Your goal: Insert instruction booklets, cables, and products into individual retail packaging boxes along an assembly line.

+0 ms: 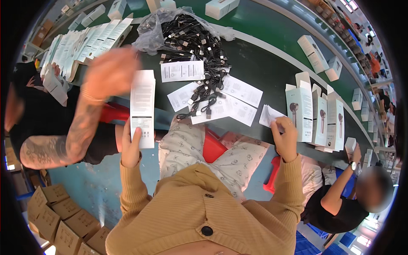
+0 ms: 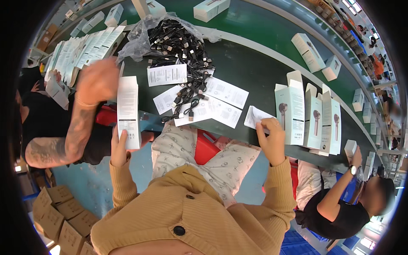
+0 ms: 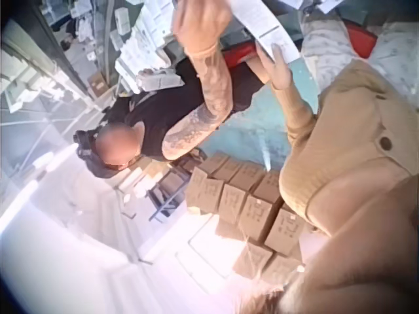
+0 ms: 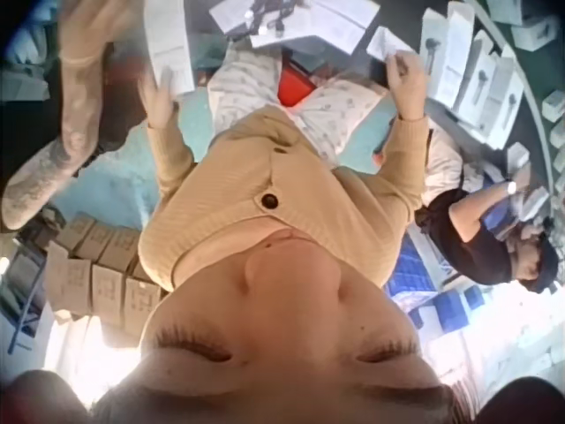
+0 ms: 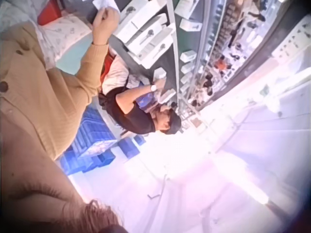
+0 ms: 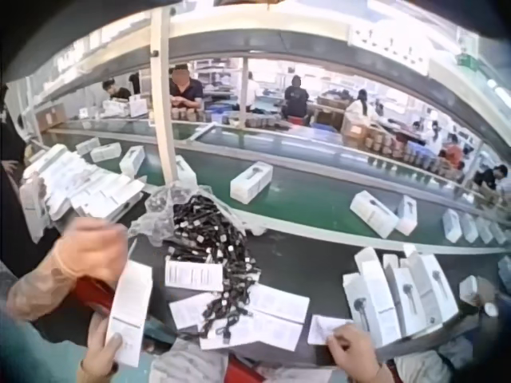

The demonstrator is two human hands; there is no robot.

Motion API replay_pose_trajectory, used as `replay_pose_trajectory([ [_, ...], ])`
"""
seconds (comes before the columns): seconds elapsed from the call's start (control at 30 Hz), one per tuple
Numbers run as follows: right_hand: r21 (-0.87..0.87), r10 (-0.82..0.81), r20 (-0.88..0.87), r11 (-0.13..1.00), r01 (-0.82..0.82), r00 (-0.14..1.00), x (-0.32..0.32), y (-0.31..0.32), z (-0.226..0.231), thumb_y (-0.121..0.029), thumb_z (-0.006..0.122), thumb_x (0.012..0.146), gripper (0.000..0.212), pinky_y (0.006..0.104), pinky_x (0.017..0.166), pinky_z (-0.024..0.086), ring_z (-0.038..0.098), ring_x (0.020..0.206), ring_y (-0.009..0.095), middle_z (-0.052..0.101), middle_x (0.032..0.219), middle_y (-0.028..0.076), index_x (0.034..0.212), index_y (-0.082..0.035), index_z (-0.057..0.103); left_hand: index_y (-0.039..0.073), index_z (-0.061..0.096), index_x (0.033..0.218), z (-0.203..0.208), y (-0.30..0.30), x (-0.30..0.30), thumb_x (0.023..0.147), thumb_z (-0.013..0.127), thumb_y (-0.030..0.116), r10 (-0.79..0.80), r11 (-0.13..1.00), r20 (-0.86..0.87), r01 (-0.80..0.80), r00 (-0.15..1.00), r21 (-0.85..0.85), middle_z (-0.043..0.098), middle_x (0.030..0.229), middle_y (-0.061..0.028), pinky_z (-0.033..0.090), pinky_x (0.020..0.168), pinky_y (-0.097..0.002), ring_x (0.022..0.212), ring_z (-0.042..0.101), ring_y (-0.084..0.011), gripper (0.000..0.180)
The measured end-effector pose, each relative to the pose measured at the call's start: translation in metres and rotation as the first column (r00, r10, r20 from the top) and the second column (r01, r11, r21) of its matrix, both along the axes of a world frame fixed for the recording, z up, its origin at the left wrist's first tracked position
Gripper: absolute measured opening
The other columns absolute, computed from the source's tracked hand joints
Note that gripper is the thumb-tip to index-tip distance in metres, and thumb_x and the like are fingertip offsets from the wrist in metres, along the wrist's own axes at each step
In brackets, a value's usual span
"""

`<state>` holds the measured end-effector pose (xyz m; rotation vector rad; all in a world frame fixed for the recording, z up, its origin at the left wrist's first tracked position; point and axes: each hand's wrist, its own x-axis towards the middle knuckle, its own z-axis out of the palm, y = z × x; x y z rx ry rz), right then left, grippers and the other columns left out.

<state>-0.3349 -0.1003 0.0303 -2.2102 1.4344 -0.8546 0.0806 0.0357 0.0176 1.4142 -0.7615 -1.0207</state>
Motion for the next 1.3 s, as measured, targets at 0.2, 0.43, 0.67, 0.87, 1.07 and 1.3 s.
replay_pose_trajectory([
  [0.2,0.146,-0.085,0.424,0.989,0.025,0.902,-0.039,-0.019,-0.023,-0.004,0.066,0.085,0.008,0.0222,0.072,0.043,0.056,0.077,0.013,0.064,0.087,0.005,0.087,0.002,0.061,-0.005,0.033,0.137,-0.031,0.029,0.015,0.094,0.052,0.014,-0.093,0.992,-0.304,0.061,0.948,-0.111,0.054,0.123,-0.0103,0.042,0.094,-0.0291,0.109,0.055,-0.0165,0.051],
  [0.43,0.197,-0.323,0.673,0.945,0.26,0.665,-0.072,-0.03,-0.011,-0.007,0.059,0.092,0.005,0.0196,0.065,0.04,0.052,0.068,0.007,0.06,0.076,0.003,0.094,-0.003,0.056,-0.001,0.027,0.139,-0.007,0.018,-0.014,0.07,0.076,0.019,-0.256,0.966,-0.384,0.216,0.887,-0.144,0.051,0.129,-0.0131,0.036,0.102,-0.0327,0.117,0.051,-0.0213,0.087],
  [0.67,0.085,-0.227,0.802,0.959,0.27,0.552,-0.029,0.004,0.061,-0.014,0.045,0.098,0.017,0.0229,0.048,0.039,0.058,0.057,0.016,0.059,0.068,0.012,0.112,-0.004,0.043,0.009,0.021,0.137,-0.006,-0.021,-0.077,0.068,0.076,0.002,-0.663,0.743,-0.177,0.611,0.727,-0.271,0.049,0.128,-0.0106,0.031,0.104,-0.0373,0.123,0.044,-0.0221,0.088],
  [0.87,0.08,-0.064,0.922,0.996,-0.027,0.381,0.02,0.041,0.126,-0.018,0.042,0.1,0.026,0.0248,0.042,0.043,0.063,0.057,0.022,0.063,0.079,0.02,0.116,0.001,0.039,-0.002,0.024,0.145,-0.026,-0.017,-0.095,0.079,0.067,0.022,-0.751,0.648,-0.399,0.701,0.526,-0.298,0.043,0.14,-0.0111,0.029,0.107,-0.0334,0.129,0.041,-0.0201,0.082],
  [1.07,0.184,-0.064,0.904,0.951,-0.248,0.422,0.054,0.048,0.134,-0.017,0.042,0.099,0.03,0.021,0.034,0.038,0.058,0.049,0.018,0.064,0.083,0.018,0.123,0.001,0.04,-0.004,0.033,0.142,-0.042,-0.006,-0.091,0.075,0.062,0.034,-0.725,0.612,-0.518,0.77,0.455,-0.181,0.052,0.131,-0.01,0.037,0.1,-0.0284,0.119,0.05,-0.0171,0.082],
  [1.3,0.318,-0.131,0.87,0.887,-0.336,0.476,0.068,0.036,0.123,-0.018,0.047,0.098,0.022,0.0252,0.042,0.047,0.069,0.069,0.027,0.065,0.093,0.021,0.112,-0.003,0.039,-0.005,0.034,0.141,-0.041,-0.01,-0.09,0.074,0.061,0.036,-0.743,0.586,-0.499,0.793,0.445,-0.165,0.053,0.13,-0.0105,0.037,0.1,-0.0287,0.119,0.05,-0.0177,0.083],
])
